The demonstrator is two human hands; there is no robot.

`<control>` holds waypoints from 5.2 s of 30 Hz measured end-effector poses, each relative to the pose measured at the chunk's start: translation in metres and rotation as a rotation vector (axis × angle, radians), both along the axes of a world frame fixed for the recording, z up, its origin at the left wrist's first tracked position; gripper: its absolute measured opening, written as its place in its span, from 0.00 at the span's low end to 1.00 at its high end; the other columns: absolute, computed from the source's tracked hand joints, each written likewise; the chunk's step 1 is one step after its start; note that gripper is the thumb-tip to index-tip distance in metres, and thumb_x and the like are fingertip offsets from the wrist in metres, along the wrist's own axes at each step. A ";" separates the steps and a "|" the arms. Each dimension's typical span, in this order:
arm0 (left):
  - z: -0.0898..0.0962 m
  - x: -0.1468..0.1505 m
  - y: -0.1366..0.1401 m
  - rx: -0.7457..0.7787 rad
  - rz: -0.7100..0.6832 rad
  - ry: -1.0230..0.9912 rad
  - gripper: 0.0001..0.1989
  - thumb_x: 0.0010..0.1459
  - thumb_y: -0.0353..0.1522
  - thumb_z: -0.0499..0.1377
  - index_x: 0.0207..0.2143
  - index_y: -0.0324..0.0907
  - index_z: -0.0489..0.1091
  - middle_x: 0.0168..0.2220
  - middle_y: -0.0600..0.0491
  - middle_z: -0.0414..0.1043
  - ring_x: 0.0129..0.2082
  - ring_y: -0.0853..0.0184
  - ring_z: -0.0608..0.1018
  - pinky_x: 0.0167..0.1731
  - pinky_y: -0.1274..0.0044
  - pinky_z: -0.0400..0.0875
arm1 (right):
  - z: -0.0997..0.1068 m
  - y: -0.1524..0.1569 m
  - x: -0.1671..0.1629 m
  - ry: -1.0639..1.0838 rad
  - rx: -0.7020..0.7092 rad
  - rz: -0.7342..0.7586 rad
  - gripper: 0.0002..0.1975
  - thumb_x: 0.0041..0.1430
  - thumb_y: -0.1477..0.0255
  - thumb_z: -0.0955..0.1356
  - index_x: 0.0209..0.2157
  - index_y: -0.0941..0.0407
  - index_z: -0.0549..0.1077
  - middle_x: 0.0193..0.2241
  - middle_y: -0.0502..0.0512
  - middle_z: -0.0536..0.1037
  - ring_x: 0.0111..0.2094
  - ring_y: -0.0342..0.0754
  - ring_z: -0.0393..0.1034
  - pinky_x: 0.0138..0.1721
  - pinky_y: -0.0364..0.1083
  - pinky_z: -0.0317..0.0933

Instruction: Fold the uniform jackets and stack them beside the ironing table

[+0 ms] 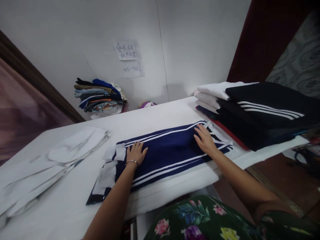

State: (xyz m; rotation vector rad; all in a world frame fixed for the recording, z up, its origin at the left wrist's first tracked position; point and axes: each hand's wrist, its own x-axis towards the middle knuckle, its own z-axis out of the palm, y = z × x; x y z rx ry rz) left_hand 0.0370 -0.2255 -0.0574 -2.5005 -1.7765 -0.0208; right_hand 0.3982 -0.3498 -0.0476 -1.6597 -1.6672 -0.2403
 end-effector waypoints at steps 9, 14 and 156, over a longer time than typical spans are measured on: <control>-0.004 -0.001 -0.003 0.004 -0.014 -0.088 0.26 0.63 0.45 0.43 0.60 0.45 0.58 0.63 0.47 0.54 0.63 0.57 0.55 0.59 0.58 0.46 | 0.001 0.030 -0.042 -0.127 -0.430 0.143 0.28 0.61 0.54 0.60 0.59 0.53 0.62 0.62 0.62 0.57 0.64 0.60 0.44 0.59 0.67 0.38; -0.006 -0.002 -0.002 0.007 -0.013 -0.156 0.27 0.63 0.45 0.45 0.60 0.44 0.57 0.63 0.47 0.54 0.63 0.58 0.55 0.60 0.59 0.45 | -0.037 0.040 -0.028 -0.024 -0.495 0.160 0.27 0.61 0.52 0.59 0.56 0.51 0.65 0.60 0.59 0.61 0.63 0.58 0.49 0.60 0.66 0.39; 0.005 -0.029 0.031 -0.029 0.161 0.087 0.36 0.59 0.50 0.38 0.63 0.41 0.53 0.66 0.46 0.47 0.65 0.54 0.48 0.59 0.54 0.45 | -0.020 0.025 0.003 -0.172 -0.610 0.057 0.37 0.62 0.48 0.51 0.64 0.57 0.52 0.66 0.61 0.46 0.66 0.56 0.35 0.61 0.60 0.35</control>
